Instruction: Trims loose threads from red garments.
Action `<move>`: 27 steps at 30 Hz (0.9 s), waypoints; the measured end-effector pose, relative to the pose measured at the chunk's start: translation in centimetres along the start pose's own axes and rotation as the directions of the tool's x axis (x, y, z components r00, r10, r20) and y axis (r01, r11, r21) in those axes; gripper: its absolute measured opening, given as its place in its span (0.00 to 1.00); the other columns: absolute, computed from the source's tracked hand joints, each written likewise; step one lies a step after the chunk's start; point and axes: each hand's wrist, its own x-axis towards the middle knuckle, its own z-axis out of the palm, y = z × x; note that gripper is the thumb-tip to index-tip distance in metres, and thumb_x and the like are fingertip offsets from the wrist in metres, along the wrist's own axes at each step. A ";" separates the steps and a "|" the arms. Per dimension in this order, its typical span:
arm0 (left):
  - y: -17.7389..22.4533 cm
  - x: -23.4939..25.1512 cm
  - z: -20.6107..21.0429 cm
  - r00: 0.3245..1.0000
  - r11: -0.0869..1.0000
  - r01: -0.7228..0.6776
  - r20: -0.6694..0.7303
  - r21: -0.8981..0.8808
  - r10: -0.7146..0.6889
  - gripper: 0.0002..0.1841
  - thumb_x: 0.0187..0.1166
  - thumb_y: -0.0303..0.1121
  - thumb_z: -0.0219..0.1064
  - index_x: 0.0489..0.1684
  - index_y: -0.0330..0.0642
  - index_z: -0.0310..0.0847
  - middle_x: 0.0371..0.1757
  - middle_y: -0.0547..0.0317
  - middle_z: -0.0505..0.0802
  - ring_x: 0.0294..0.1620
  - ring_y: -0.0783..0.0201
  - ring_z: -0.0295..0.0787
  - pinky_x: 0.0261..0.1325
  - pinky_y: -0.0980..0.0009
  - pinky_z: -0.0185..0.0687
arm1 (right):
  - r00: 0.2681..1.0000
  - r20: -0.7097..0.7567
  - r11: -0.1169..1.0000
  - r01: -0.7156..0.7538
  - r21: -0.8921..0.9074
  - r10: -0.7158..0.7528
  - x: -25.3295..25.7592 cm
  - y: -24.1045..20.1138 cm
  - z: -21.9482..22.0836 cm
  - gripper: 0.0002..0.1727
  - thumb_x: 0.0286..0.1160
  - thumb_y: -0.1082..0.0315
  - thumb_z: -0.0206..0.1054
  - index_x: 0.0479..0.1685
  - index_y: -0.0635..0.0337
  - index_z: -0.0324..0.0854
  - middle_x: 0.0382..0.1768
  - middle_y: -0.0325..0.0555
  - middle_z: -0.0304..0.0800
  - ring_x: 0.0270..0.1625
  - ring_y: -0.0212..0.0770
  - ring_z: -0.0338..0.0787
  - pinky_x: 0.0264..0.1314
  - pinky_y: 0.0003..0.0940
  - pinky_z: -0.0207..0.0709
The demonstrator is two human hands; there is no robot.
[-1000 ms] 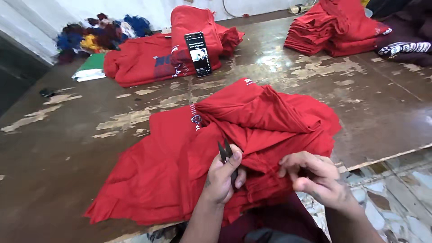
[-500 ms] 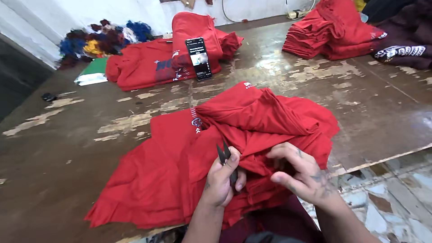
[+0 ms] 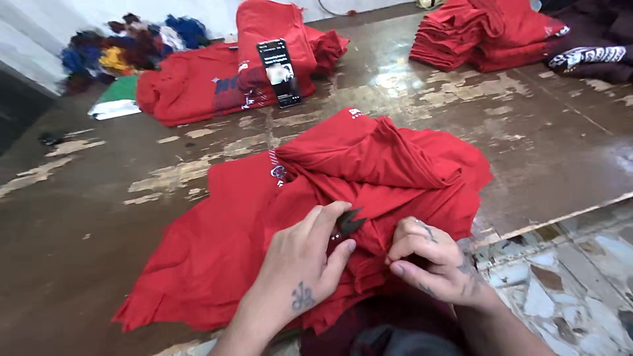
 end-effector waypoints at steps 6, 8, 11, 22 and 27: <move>1.5 0.1 -2.8 0.946 0.923 -0.324 0.088 0.209 0.312 0.16 0.88 0.38 0.50 0.56 0.47 0.86 0.39 0.52 0.93 0.34 0.49 0.90 0.31 0.55 0.77 | 0.999 -0.025 1.000 0.030 0.009 -0.029 0.7 -0.4 -0.1 0.19 0.82 0.59 0.63 0.31 0.67 0.86 0.27 0.52 0.89 0.37 0.42 0.88 0.58 0.35 0.76; 2.0 0.1 -2.6 0.939 0.911 -0.343 0.095 0.230 0.330 0.17 0.86 0.33 0.50 0.58 0.47 0.87 0.40 0.50 0.93 0.34 0.48 0.90 0.29 0.55 0.77 | 0.998 -0.044 0.999 0.049 0.009 -0.048 0.4 -0.2 -0.1 0.18 0.82 0.59 0.64 0.32 0.66 0.88 0.26 0.51 0.89 0.35 0.41 0.88 0.61 0.36 0.75; 1.7 -0.3 -1.9 0.944 0.925 -0.331 0.068 0.186 0.324 0.18 0.85 0.30 0.52 0.60 0.49 0.89 0.43 0.52 0.96 0.34 0.50 0.92 0.30 0.56 0.79 | 0.990 -0.081 0.993 0.120 0.016 -0.118 -0.5 0.6 0.6 0.16 0.85 0.59 0.64 0.36 0.62 0.87 0.27 0.49 0.86 0.37 0.39 0.84 0.63 0.36 0.70; 0.8 -1.6 -0.3 0.963 0.960 -0.267 -0.001 0.079 0.268 0.17 0.84 0.33 0.55 0.59 0.50 0.91 0.40 0.55 0.95 0.36 0.57 0.93 0.33 0.62 0.84 | 0.984 -0.050 0.981 0.166 -0.105 -0.172 -0.7 0.6 0.9 0.14 0.84 0.58 0.65 0.39 0.57 0.90 0.23 0.46 0.81 0.34 0.40 0.82 0.64 0.40 0.70; 0.9 -2.1 0.3 0.962 0.964 -0.256 -0.083 0.075 0.262 0.17 0.82 0.30 0.56 0.57 0.51 0.92 0.37 0.56 0.94 0.34 0.58 0.91 0.32 0.63 0.82 | 0.981 -0.027 0.972 0.188 -0.139 -0.194 -0.7 0.5 0.7 0.13 0.84 0.58 0.65 0.41 0.56 0.89 0.24 0.44 0.80 0.35 0.38 0.82 0.64 0.39 0.70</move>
